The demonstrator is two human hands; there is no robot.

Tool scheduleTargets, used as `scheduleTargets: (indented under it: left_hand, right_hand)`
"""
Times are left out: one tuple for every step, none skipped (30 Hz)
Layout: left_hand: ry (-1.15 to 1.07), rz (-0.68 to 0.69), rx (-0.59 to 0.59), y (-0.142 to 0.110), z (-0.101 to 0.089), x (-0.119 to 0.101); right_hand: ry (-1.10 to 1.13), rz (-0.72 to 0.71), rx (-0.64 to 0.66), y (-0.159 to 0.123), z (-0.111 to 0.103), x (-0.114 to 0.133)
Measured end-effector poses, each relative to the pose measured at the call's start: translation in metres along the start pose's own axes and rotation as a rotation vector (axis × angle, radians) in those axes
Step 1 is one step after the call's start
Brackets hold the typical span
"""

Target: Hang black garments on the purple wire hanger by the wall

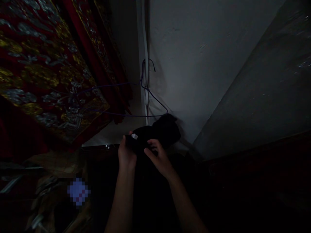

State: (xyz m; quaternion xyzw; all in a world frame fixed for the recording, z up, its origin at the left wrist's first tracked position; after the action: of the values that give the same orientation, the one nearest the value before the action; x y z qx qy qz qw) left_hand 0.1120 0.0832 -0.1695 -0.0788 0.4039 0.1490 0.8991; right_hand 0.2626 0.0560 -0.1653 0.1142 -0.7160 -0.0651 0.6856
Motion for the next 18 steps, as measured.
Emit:
scheduleTargets:
  left_hand:
    - [0.01, 0.028, 0.011, -0.01, 0.01, -0.003]
    - [0.039, 0.076, 0.03, -0.02, 0.02, -0.007]
    - [0.114, 0.141, 0.067, -0.029, 0.03, -0.013]
    - [0.207, 0.206, 0.118, -0.038, 0.038, -0.019]
    - [0.311, 0.264, 0.177, -0.046, 0.045, -0.024]
    - [0.408, 0.319, 0.235, -0.051, 0.051, -0.03]
    - [0.484, 0.369, 0.286, -0.055, 0.054, -0.035]
    - [0.532, 0.408, 0.326, -0.058, 0.055, -0.04]
    - [0.554, 0.43, 0.356, -0.058, 0.055, -0.045]
    - [0.557, 0.44, 0.376, -0.058, 0.055, -0.049]
    - [0.554, 0.436, 0.39, -0.058, 0.053, -0.052]
    - [0.552, 0.422, 0.401, -0.058, 0.052, -0.055]
    - [0.555, 0.409, 0.407, -0.058, 0.052, -0.056]
    - [0.568, 0.402, 0.412, -0.059, 0.051, -0.057]
    - [0.588, 0.402, 0.414, -0.06, 0.051, -0.058]
    - [0.613, 0.405, 0.416, -0.061, 0.05, -0.059]
    - [0.64, 0.405, 0.415, -0.061, 0.049, -0.059]
    - [0.665, 0.398, 0.412, -0.061, 0.047, -0.058]
  right_hand:
    - [-0.006, -0.058, 0.056, -0.002, 0.002, 0.005]
    - [0.007, -0.092, 0.127, -0.004, 0.005, 0.009]
    - [0.031, -0.108, 0.19, -0.006, 0.008, 0.013]
    - [0.061, -0.111, 0.223, -0.007, 0.01, 0.017]
    - [0.09, -0.107, 0.223, -0.007, 0.011, 0.02]
    - [0.118, -0.101, 0.201, -0.006, 0.011, 0.023]
    - [0.14, -0.087, 0.171, -0.005, 0.009, 0.024]
    - [0.155, -0.06, 0.147, -0.002, 0.008, 0.025]
    - [0.16, -0.024, 0.127, 0.0, 0.005, 0.025]
    - [0.153, 0.01, 0.112, 0.003, 0.003, 0.026]
    - [0.135, 0.028, 0.097, 0.005, 0.001, 0.027]
    - [0.112, 0.025, 0.093, 0.008, 0.0, 0.03]
    - [0.088, 0.0, 0.105, 0.009, -0.001, 0.034]
    - [0.067, -0.043, 0.122, 0.01, 0.0, 0.039]
    - [0.052, -0.089, 0.138, 0.009, 0.001, 0.044]
    - [0.041, -0.125, 0.145, 0.009, 0.002, 0.048]
    - [0.038, -0.146, 0.136, 0.008, 0.003, 0.052]
    - [0.045, -0.151, 0.113, 0.008, 0.002, 0.054]
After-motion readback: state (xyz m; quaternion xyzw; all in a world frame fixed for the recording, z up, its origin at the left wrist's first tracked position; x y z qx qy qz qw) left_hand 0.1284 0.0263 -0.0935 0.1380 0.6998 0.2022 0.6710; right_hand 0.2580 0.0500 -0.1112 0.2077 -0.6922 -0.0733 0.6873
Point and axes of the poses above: each hand's wrist, its own y-axis towards the middle knuckle, its own z-axis out of the palm, x = y × z, the point moved 4 cm from there along y, towards the middle knuckle, and after that the axes turned 2 degrees about -z, right-handed, at the moved point
